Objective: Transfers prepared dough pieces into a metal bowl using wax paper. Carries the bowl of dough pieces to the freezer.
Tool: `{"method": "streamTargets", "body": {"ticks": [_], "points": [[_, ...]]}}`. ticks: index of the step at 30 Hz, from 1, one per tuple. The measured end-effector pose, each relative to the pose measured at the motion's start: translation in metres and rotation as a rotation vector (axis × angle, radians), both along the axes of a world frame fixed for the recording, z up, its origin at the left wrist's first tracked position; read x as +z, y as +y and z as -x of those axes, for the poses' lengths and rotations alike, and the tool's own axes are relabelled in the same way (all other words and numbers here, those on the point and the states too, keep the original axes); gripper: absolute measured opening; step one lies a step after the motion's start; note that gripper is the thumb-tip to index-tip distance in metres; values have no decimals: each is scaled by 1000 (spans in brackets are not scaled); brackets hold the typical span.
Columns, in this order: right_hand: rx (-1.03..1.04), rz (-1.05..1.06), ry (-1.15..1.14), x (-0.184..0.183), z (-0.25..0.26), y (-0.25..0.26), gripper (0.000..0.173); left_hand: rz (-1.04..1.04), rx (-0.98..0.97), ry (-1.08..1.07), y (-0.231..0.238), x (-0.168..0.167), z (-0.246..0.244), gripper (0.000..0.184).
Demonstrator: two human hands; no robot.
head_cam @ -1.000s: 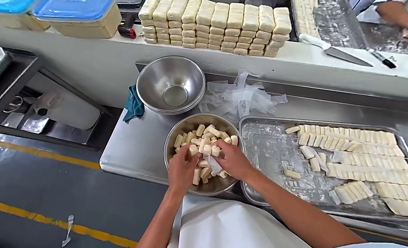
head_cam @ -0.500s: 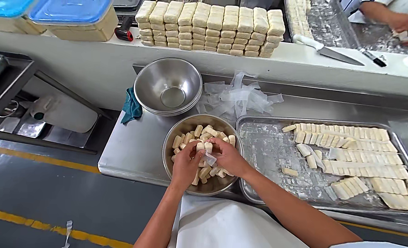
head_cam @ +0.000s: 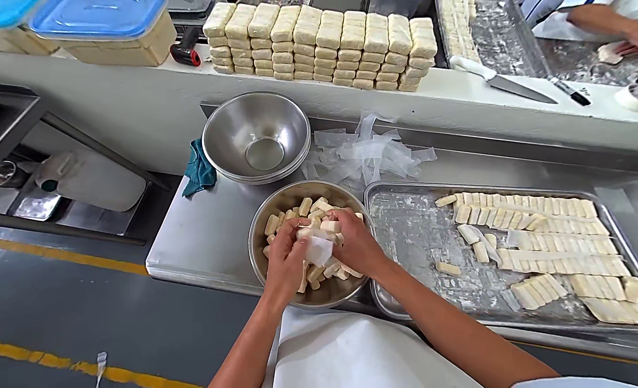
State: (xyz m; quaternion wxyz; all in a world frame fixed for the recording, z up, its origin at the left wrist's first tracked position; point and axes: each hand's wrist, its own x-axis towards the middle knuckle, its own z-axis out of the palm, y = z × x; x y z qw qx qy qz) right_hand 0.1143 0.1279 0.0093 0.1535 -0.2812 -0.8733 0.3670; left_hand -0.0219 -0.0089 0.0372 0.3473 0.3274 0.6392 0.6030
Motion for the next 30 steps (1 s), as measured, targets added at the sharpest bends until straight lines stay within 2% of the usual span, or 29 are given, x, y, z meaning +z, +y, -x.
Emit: {"method": "streamTargets", "body": {"ticks": [3,6,7,10,11,13,15,18,20,23,25,27,30], "points": [[64,29,-99,-7,-2,5,68,-80,-76,-263,2,5,3,39],[168,132,-152,-2,1,1,72,-101,-161,-424,4,13,2,25],[206,129,-151,-1,1,0,66,-99,-179,-435,4,17,2,25],[264,43,-59,-6,-1,-1,37,-111,-142,-281,4,32,5,28],[236,47,-27,-6,-3,0,31,-116,-94,-168,2,37,10,26],[125,91,25,-4,-11,6,31,-126,35,30,-5,43,27,26],[-1,222,69,-1,-20,13,33,-135,177,86,-13,43,45,28],[-147,469,114,4,-26,18,30,-126,359,19,-19,33,55,29],[-210,690,221,4,-28,16,26,-98,401,-2,-17,24,56,34],[-251,1050,444,9,-28,6,21,94,176,-44,-14,12,52,52],[-238,1184,515,13,-25,-1,25,217,-14,-29,-11,3,42,62],[-183,1168,492,16,-18,-7,33,244,-128,-56,-5,3,28,59],[-102,898,339,20,-10,-14,39,145,-136,-137,5,6,8,34]]}}
